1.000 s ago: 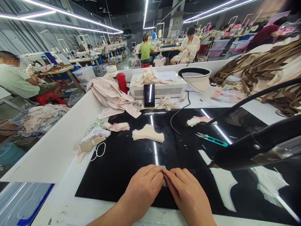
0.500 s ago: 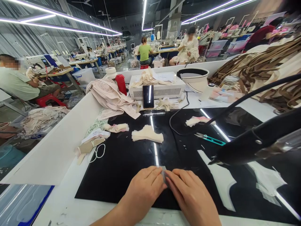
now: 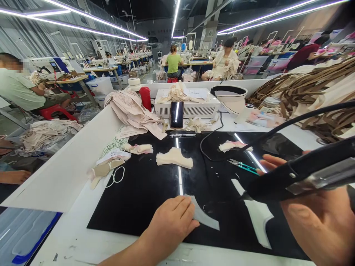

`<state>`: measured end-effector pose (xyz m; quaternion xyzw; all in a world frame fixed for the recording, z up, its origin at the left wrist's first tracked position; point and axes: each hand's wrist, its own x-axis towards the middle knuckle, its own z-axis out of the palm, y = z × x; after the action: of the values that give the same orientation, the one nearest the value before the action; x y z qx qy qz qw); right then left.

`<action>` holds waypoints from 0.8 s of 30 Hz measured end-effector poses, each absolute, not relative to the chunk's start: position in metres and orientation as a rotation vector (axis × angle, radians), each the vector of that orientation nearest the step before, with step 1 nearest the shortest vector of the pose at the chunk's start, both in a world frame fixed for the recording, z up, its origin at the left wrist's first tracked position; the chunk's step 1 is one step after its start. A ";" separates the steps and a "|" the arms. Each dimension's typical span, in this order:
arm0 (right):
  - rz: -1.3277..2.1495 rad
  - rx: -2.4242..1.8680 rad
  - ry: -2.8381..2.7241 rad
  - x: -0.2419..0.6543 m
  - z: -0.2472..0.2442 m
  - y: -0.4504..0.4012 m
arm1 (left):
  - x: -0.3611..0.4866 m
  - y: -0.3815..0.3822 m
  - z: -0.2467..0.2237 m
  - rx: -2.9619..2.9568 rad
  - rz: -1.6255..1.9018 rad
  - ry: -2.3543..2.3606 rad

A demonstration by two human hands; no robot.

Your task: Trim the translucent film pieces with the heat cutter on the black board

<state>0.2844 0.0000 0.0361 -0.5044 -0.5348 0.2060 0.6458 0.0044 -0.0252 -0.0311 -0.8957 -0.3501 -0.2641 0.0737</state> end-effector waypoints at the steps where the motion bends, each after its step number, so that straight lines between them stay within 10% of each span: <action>1: 0.575 -1.116 -1.183 0.280 0.043 0.004 | 0.005 -0.026 -0.032 -2.686 -0.791 -1.047; 24: 0.813 -0.588 -1.134 0.168 0.020 0.025 | 0.007 -0.028 -0.034 -2.651 -0.802 -1.039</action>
<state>0.1681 0.0249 0.0198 -0.2666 -0.5143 0.3686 0.7270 0.0070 -0.0282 -0.0338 -0.8924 -0.3498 -0.2700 0.0915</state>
